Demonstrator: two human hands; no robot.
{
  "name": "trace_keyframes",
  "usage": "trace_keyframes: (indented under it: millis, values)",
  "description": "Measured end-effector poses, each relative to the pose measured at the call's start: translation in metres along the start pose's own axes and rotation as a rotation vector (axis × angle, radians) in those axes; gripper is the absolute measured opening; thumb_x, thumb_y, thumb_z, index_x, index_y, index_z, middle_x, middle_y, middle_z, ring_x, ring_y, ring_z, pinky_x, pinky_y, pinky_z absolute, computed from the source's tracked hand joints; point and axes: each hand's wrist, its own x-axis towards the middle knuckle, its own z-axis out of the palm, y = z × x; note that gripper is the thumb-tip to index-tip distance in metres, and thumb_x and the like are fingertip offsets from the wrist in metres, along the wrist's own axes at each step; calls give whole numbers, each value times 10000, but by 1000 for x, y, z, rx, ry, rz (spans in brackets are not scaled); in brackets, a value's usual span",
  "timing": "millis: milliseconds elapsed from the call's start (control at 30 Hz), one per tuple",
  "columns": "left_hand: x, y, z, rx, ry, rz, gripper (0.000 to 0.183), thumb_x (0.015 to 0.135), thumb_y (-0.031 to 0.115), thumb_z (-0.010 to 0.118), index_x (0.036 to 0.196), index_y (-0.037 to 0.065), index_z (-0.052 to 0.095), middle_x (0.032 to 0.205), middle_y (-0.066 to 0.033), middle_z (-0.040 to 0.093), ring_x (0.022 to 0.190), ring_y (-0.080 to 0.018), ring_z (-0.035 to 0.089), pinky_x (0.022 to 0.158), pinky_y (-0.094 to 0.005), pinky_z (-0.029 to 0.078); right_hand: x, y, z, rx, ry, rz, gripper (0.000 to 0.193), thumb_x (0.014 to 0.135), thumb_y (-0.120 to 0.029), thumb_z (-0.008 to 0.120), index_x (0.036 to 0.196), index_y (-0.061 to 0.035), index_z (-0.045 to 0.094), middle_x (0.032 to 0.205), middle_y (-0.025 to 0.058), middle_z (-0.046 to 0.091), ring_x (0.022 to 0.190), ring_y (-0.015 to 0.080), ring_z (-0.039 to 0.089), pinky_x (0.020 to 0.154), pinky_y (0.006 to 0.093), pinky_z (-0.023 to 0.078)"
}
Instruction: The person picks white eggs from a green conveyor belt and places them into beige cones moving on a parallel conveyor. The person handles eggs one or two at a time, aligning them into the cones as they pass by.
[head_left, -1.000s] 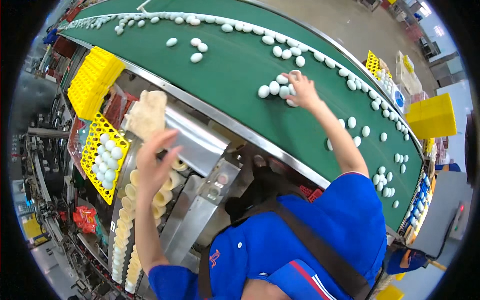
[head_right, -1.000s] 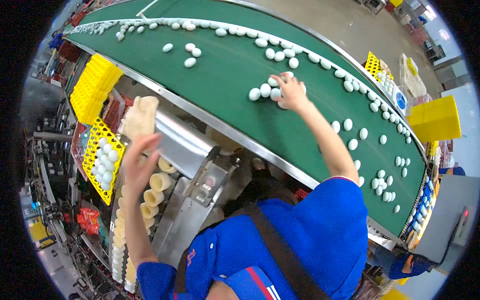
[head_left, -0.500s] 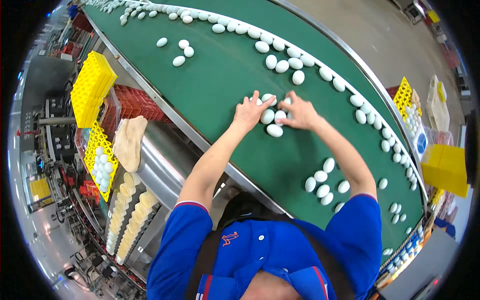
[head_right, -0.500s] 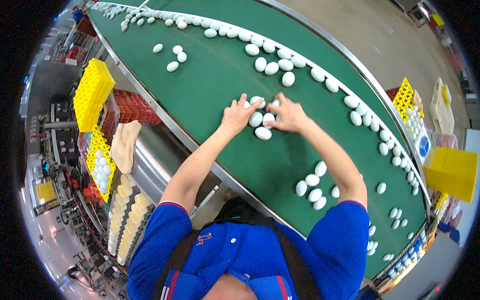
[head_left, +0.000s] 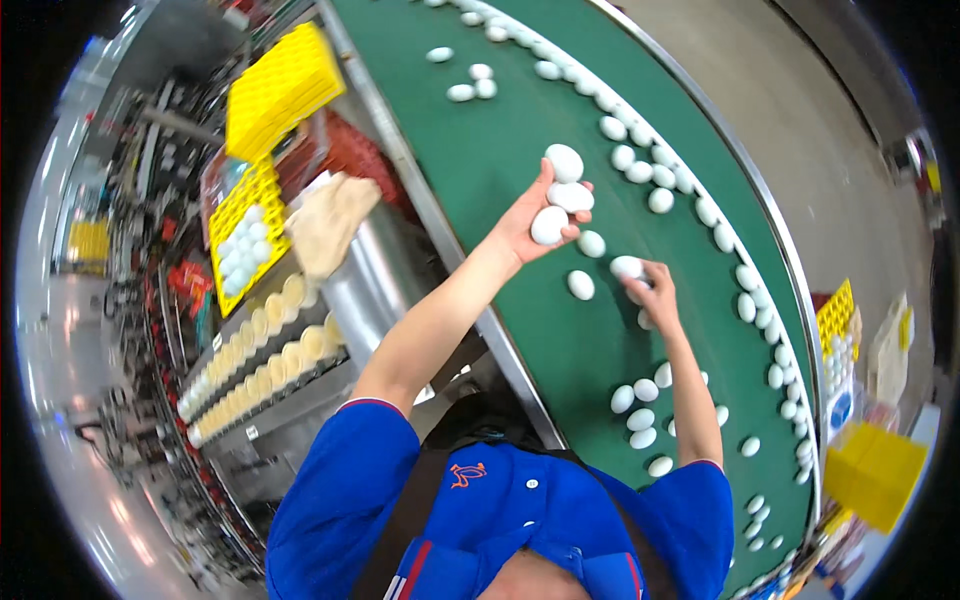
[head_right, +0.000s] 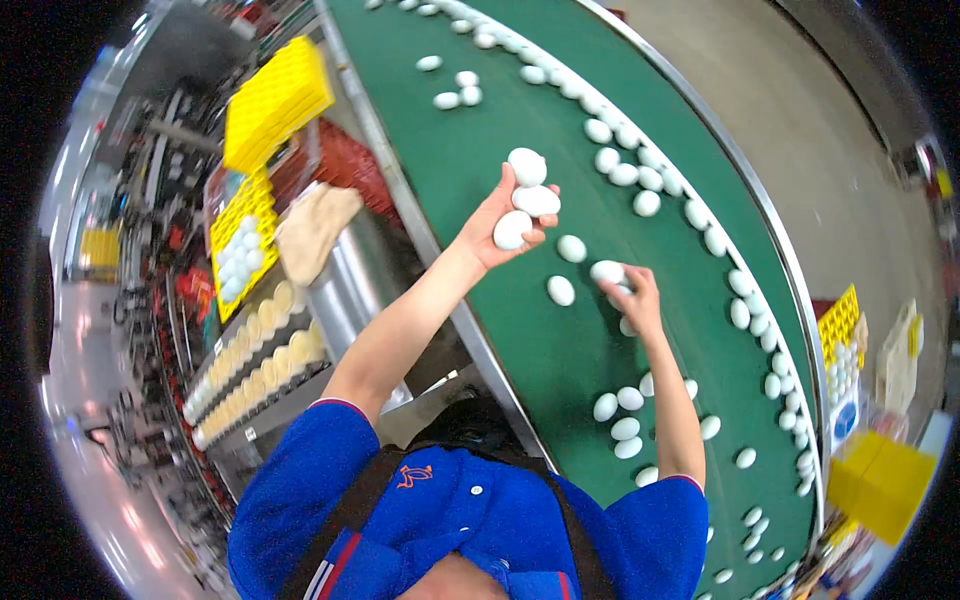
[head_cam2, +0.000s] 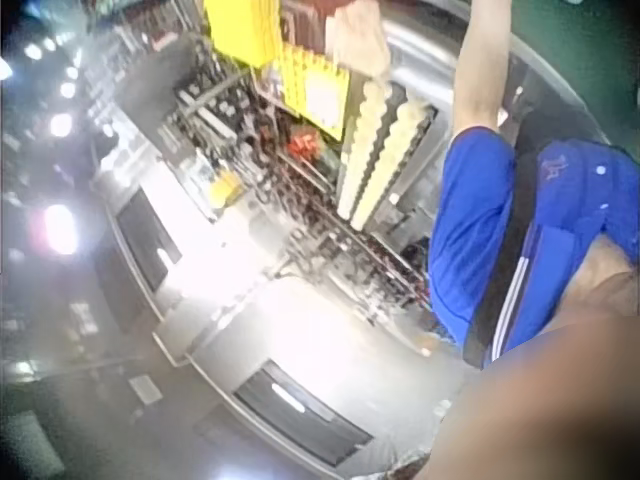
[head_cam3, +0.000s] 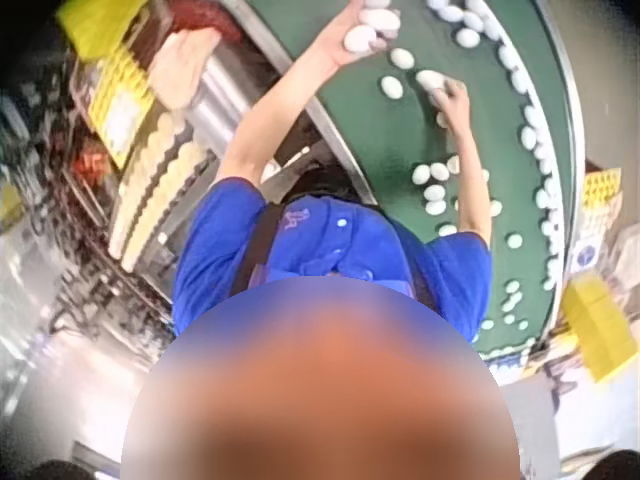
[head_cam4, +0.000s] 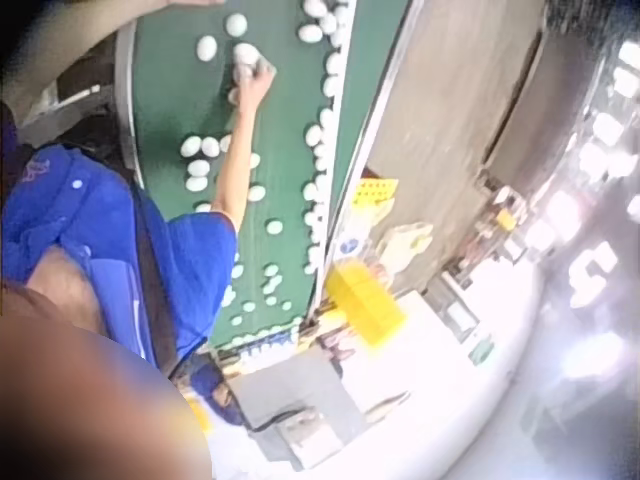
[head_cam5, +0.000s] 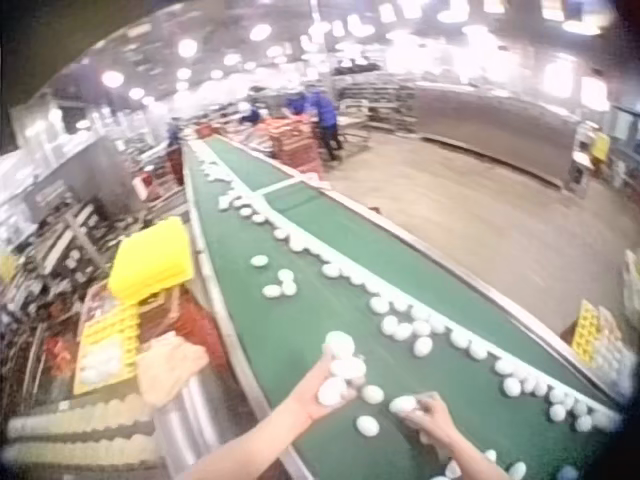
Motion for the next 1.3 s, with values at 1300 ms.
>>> trace_keyframes:
  millis: [1300]
  values:
    - [-961, 88, -240, 1159, 2028, 907, 424, 859, 322, 743, 1185, 66, 651, 1085, -162, 693, 1023, -355, 668, 866, -457, 522, -370, -526, 803, -937, -807, -1353, 443, 771, -315, 820, 1148, -147, 660, 1187, 194, 514, 962, 350, 684, 770, 452, 589]
